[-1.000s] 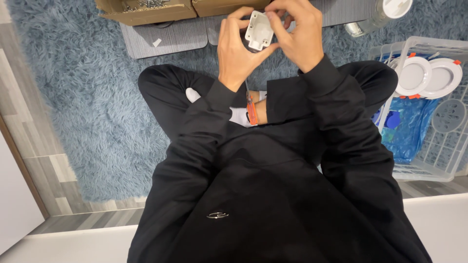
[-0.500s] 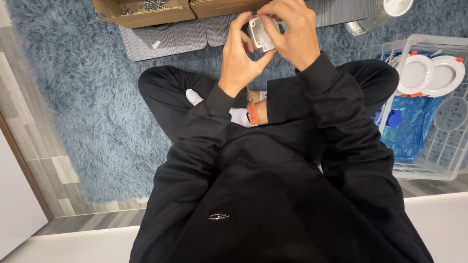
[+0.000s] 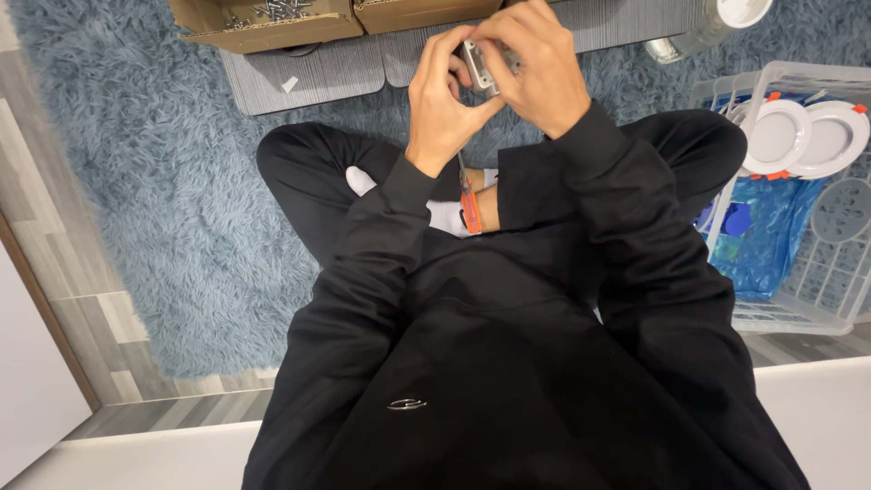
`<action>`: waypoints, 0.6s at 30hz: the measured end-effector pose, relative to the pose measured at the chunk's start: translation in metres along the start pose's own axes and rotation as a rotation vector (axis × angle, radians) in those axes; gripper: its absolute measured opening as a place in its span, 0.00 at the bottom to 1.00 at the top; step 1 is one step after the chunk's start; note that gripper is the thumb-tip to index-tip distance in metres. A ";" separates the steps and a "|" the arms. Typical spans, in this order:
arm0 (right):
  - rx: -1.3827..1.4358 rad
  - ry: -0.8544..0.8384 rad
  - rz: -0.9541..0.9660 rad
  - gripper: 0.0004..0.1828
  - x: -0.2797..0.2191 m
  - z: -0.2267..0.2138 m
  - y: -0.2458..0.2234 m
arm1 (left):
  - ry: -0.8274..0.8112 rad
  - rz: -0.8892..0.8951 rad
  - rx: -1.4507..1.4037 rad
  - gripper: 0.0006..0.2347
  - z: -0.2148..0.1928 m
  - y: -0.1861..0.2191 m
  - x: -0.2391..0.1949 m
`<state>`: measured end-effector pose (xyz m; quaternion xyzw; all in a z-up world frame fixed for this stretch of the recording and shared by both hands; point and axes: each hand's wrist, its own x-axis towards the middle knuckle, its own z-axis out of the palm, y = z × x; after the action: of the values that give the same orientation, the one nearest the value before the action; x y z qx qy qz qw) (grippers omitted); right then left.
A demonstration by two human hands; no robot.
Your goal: The person sits on a rug and assembles small plastic components using a screwdriver. They insert a blue cap into a white housing, tighten it, and then attach a white cover. The process is repeated with another set of components.
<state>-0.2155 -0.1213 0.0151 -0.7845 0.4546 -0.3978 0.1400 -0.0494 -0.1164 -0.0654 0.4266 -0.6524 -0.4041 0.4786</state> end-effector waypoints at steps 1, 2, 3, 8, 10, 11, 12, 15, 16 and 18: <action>0.000 0.000 0.002 0.06 0.000 0.002 0.000 | -0.001 -0.001 0.000 0.37 0.000 -0.001 0.000; -0.003 0.016 0.006 0.07 0.000 0.004 0.000 | 0.002 -0.003 -0.003 0.37 0.000 -0.001 0.000; -0.007 0.033 0.010 0.07 0.000 0.006 0.001 | 0.004 -0.003 -0.006 0.38 0.000 -0.002 0.001; -0.019 0.062 0.015 0.07 -0.002 0.010 0.003 | -0.001 -0.018 -0.004 0.37 -0.001 -0.002 0.002; -0.020 0.078 0.025 0.07 -0.002 0.011 0.002 | -0.003 -0.023 -0.001 0.38 0.000 -0.002 0.002; -0.019 0.077 0.023 0.08 -0.003 0.011 0.001 | 0.000 -0.023 0.000 0.38 -0.001 -0.001 0.002; -0.018 0.075 0.022 0.08 -0.003 0.010 -0.001 | 0.004 -0.022 0.002 0.37 -0.001 0.001 0.002; -0.018 0.066 0.008 0.08 -0.006 0.009 0.002 | 0.013 -0.016 0.015 0.36 -0.001 0.005 0.003; -0.019 0.067 0.004 0.08 -0.005 0.011 0.001 | 0.015 -0.013 0.016 0.36 -0.001 0.005 0.004; -0.031 0.107 0.019 0.09 -0.004 0.014 0.000 | 0.016 -0.019 0.018 0.36 -0.002 0.006 0.003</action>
<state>-0.2060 -0.1200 0.0040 -0.7598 0.4749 -0.4308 0.1073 -0.0495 -0.1178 -0.0582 0.4402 -0.6480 -0.3994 0.4762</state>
